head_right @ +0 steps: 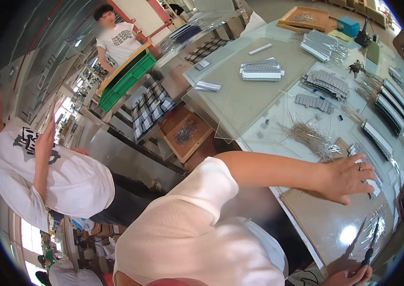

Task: The person aligns thin wires onto small component strips and solders them using a soldering iron by hand.

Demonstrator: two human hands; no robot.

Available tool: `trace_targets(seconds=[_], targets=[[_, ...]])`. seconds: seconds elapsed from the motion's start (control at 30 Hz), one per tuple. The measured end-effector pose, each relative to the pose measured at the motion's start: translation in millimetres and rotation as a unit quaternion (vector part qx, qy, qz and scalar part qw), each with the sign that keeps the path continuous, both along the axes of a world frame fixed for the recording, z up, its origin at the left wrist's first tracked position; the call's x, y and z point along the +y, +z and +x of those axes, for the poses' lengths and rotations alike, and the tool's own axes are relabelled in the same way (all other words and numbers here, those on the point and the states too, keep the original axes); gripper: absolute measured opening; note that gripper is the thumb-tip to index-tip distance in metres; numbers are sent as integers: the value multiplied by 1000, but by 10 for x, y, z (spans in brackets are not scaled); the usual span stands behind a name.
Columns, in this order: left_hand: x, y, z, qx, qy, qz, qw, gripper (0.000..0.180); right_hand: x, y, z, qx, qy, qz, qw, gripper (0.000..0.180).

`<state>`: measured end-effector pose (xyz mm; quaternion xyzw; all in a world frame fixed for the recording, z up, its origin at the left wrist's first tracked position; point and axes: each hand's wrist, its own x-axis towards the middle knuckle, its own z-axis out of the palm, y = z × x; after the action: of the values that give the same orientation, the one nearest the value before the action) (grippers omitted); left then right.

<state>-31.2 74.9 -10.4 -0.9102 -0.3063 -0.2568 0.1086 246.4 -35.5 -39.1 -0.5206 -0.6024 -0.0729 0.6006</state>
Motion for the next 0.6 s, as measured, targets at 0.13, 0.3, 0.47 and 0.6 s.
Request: trace_targets(seconds=[0.13,0.3,0.47,0.6], targets=[[246,-118,-126,-10,7,-71,997,70,76,-100,-32,27,22,9,999,18],[430,-57,-102,14,12,-146,989,67,-31,-6,19,39,19,-15,999,16],[500,13,-194,53,16,-123,991,60,-3,20,-47,9,21,-19,1000,10],[614,-30,-180,28,22,-114,993,58,-53,-43,-15,70,22,-44,996,7]])
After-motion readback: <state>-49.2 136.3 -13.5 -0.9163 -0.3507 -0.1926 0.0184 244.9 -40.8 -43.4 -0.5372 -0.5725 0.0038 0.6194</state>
